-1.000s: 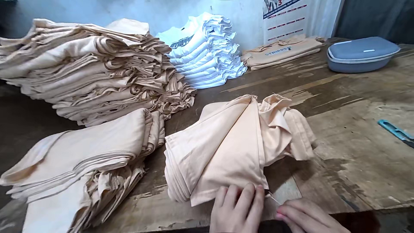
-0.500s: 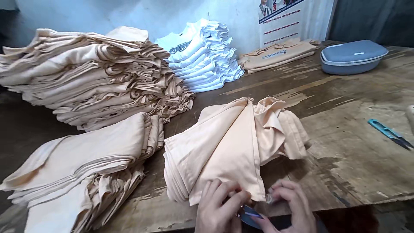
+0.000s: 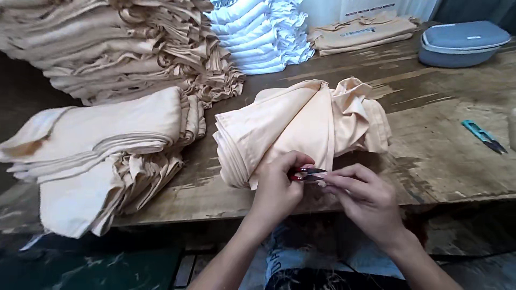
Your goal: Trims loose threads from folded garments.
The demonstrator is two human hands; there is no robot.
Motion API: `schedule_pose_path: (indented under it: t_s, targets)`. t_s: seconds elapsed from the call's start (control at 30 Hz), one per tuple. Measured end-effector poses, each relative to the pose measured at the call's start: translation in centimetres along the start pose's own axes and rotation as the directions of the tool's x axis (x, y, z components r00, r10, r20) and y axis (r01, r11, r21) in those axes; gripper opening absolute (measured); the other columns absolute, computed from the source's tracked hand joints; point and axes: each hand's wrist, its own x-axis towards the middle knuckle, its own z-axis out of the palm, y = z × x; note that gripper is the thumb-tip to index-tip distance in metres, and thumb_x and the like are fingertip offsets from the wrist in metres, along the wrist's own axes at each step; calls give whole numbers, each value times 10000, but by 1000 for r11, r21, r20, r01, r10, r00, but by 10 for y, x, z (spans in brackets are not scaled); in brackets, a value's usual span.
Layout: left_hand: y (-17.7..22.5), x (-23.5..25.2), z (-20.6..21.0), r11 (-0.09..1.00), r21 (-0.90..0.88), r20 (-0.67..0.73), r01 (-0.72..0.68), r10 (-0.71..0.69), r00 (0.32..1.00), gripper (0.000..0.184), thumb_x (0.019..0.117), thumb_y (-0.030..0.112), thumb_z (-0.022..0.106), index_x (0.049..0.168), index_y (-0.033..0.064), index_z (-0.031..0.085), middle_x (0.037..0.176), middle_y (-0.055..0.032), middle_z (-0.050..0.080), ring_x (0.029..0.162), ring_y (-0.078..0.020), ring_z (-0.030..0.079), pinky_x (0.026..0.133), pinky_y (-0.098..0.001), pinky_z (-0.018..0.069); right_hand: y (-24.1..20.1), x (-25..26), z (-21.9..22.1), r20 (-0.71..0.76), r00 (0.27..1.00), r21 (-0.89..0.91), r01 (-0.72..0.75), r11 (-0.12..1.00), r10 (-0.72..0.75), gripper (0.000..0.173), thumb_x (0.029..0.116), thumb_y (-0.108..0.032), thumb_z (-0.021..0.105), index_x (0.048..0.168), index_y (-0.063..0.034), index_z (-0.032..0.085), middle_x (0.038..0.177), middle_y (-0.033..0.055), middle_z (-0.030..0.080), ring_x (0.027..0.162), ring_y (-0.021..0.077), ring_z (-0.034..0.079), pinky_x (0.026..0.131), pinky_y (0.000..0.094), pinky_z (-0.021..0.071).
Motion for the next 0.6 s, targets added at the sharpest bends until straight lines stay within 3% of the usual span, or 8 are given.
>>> schedule_pose_path:
  t_s: [0.07, 0.17, 0.3, 0.37, 0.43, 0.5, 0.53, 0.6]
  targets:
    - [-4, -1, 2, 1000, 8, 8, -12, 12, 1000, 181, 890, 19, 682, 1016, 134, 743, 822, 73, 713, 676, 8, 637, 603, -182, 541, 1, -4, -10, 5, 999, -65, -41, 997, 41, 124, 911, -132, 717, 966, -120, 827, 854, -39, 711, 750, -13, 661, 680, 142, 574]
    - [-6, 0, 4, 1000, -11, 16, -16, 16, 1000, 182, 878, 12, 694, 1000, 134, 749, 809, 68, 716, 660, -4, 641, 590, -198, 547, -3, -5, -18, 38, 994, -98, -97, 990, 101, 116, 921, -179, 714, 934, -115, 811, 831, -55, 693, 704, -28, 641, 634, 131, 562]
    - [-4, 2, 2, 999, -54, 34, 4, -2, 999, 192, 879, 6, 691, 1004, 139, 751, 794, 62, 710, 642, -22, 630, 579, -227, 539, -13, -2, -15, 33, 997, -174, -58, 983, 65, 106, 948, -197, 658, 933, -128, 737, 889, -66, 673, 790, -27, 626, 697, 136, 546]
    - [-4, 2, 0, 995, -97, 48, 37, -32, 998, 229, 858, -21, 700, 1015, 138, 752, 814, 56, 719, 663, -30, 645, 595, -241, 554, -16, -2, -8, -1, 998, -151, -56, 987, 56, 114, 955, -244, 663, 992, -136, 670, 947, -47, 651, 821, 12, 618, 704, 182, 540]
    - [-3, 5, -2, 988, -136, 56, 75, -68, 996, 247, 850, -34, 700, 1012, 145, 756, 816, 58, 716, 680, -33, 647, 608, -243, 557, -17, -2, 1, -62, 997, -129, -45, 991, 38, 389, 895, -379, 779, 1143, -142, 594, 1084, 8, 634, 903, 75, 644, 757, 254, 574]
    - [-3, 7, -4, 982, -163, 61, 100, -91, 994, 246, 850, -30, 702, 1006, 153, 757, 812, 63, 715, 682, -33, 645, 612, -245, 553, -17, -1, 14, -132, 991, -195, -27, 981, 1, 604, 813, -456, 846, 1232, -152, 537, 1193, 41, 585, 983, 98, 627, 813, 270, 563]
    - [-4, 8, -4, 978, -174, 67, 112, -102, 993, 235, 854, -21, 713, 1005, 154, 757, 811, 61, 716, 678, -35, 645, 612, -246, 553, -16, -1, 20, -167, 986, -228, -18, 973, -21, 623, 799, -449, 858, 1234, -150, 528, 1217, 56, 567, 1013, 108, 617, 838, 271, 555]
    - [-3, 11, -6, 968, -200, 91, 150, -134, 987, 175, 886, 19, 735, 1002, 148, 757, 801, 54, 710, 669, -44, 640, 615, -249, 548, -12, 2, 29, -225, 972, -260, -1, 965, -60, 477, 833, -330, 834, 1179, -131, 573, 1216, 84, 553, 1038, 124, 612, 866, 267, 560]
